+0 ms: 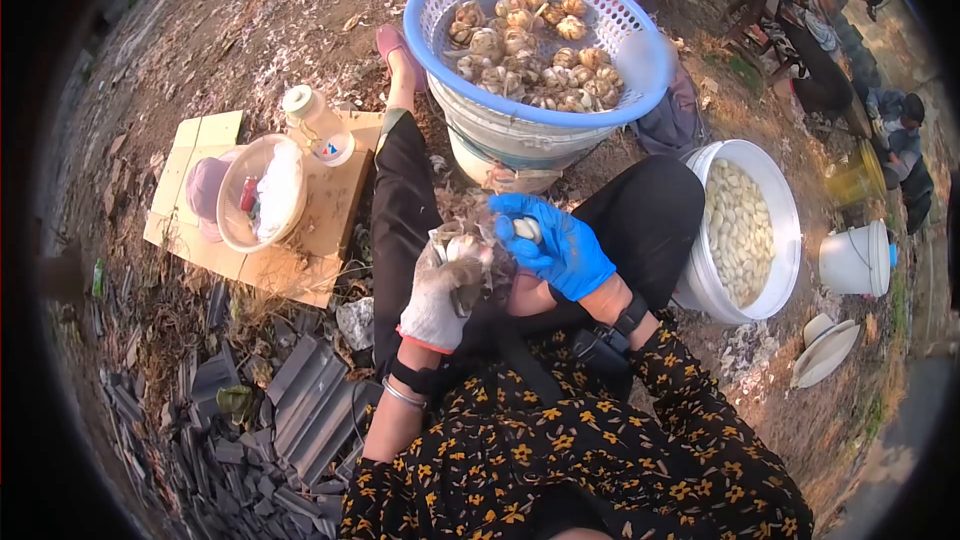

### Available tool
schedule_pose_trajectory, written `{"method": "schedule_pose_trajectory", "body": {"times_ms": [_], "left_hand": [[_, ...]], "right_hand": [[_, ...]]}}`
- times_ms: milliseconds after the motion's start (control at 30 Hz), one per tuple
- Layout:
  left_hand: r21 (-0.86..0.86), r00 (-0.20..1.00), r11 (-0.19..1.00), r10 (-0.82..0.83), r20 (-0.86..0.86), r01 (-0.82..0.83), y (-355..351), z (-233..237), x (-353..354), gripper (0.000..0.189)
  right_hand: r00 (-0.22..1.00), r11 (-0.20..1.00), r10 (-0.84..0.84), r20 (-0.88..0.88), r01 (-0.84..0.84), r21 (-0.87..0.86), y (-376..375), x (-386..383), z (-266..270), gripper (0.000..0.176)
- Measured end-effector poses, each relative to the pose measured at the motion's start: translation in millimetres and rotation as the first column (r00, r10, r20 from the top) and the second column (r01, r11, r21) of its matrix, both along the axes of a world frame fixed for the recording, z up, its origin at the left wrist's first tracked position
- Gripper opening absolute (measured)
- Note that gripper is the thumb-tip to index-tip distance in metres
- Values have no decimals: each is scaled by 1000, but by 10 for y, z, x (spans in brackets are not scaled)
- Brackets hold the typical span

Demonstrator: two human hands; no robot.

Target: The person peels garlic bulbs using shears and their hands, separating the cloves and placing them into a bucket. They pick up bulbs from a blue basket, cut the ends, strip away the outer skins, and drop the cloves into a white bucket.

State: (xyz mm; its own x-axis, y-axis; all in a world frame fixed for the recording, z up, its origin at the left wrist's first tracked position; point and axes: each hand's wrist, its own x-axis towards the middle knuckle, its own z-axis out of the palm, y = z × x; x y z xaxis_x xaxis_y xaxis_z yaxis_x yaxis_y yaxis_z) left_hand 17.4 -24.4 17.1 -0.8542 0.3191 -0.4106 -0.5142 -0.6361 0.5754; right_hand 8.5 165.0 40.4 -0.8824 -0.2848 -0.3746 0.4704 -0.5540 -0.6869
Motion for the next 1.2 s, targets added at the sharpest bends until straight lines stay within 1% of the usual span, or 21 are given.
{"method": "schedule_pose_trajectory", "body": {"times_ms": [67, 133, 233, 333, 433, 467, 500, 533, 567, 633, 667, 700, 733, 833, 867, 900, 967, 1033, 1100, 1133, 1200], "left_hand": [[-3, 1000, 1000, 23, 13, -23, 8, -27, 12, 58], [-20, 1000, 1000, 11, -2, -11, 11, -48, 9, 55], [-150, 999, 988, 43, -28, -46, 131, 119, 41, 41], [-180, 996, 983, -51, -73, 37, 126, 59, 62, 39], [-221, 991, 972, -100, -89, 78, 252, 96, 48, 41], [-268, 985, 957, -143, -99, 112, 222, 89, 64, 42], [-317, 978, 938, -182, -106, 141, 188, 85, 76, 43], [-372, 978, 919, -183, -102, 133, 223, 126, 86, 49], [-342, 984, 933, -151, -95, 110, 257, 148, 104, 54], [-420, 968, 904, -166, -190, 72, 266, 63, 106, 54], [-448, 959, 892, -172, -225, 55, 261, 21, 113, 54], [-474, 950, 880, -178, -258, 36, 257, -23, 121, 54], [-467, 948, 884, -175, -265, 33, 259, -72, 123, 52], [-473, 954, 879, -190, -232, 60, 273, -23, 153, 50], [-481, 955, 873, -206, -215, 79, 283, 45, 147, 50], [-489, 955, 867, -221, -199, 99, 294, 96, 151, 49], [-488, 956, 865, -231, -179, 117, 324, 162, 182, 50], [-486, 941, 866, -250, -226, 113, 290, 128, 188, 51], [-478, 903, 873, -278, -327, 96, 224, -36, 199, 53], [-438, 942, 892, -235, -240, 111, 234, 92, 223, 57], [-387, 953, 918, -188, -237, 85, 248, 52, 246, 57]], "right_hand": [[1000, 996, -6, 25, 8, -93, 52, 17, 11, 42], [1000, 954, -5, 13, 9, -298, 132, 44, -50, 42], [997, 942, -8, -73, -17, -334, 240, 97, 7, 47], [990, 951, -83, -117, 44, -306, 363, 211, 175, 52], [927, 969, -231, -295, 192, -153, 694, 439, 428, 46], [859, 927, -321, -398, 370, 52, 809, 545, 592, 42], [777, 812, -366, -513, 535, 231, 960, 641, 759, 38], [683, 628, -448, -577, 700, 341, 1136, 711, 834, 34], [595, 392, -451, -665, 802, 452, 1392, 761, 882, 36], [645, -75, -280, -711, 724, 686, 1913, 827, 877, 39], [738, -438, -55, -672, 587, 681, 2328, 937, 727, 40], [836, -748, 124, -534, 433, 504, 2631, 1003, 548, 41], [836, -879, 144, -530, 353, 319, 2678, 1033, 488, 43], [720, -452, 114, -685, 651, 610, 1844, 983, 831, 40], [721, -205, 65, -690, 686, 698, 1514, 956, 872, 34], [717, 69, -6, -698, 696, 715, 1195, 892, 815, 28], [802, 315, 132, -582, 523, 792, 667, 783, 745, 31], [843, 433, 230, -486, 359, 827, 260, 689, 567, 28], [832, 449, 250, -495, 354, 821, -16, 579, 382, 21], [799, 398, 259, -543, 424, 813, -41, 525, 152, 16], [820, 511, 191, -539, 386, 768, -36, 473, -10, 14]]}}
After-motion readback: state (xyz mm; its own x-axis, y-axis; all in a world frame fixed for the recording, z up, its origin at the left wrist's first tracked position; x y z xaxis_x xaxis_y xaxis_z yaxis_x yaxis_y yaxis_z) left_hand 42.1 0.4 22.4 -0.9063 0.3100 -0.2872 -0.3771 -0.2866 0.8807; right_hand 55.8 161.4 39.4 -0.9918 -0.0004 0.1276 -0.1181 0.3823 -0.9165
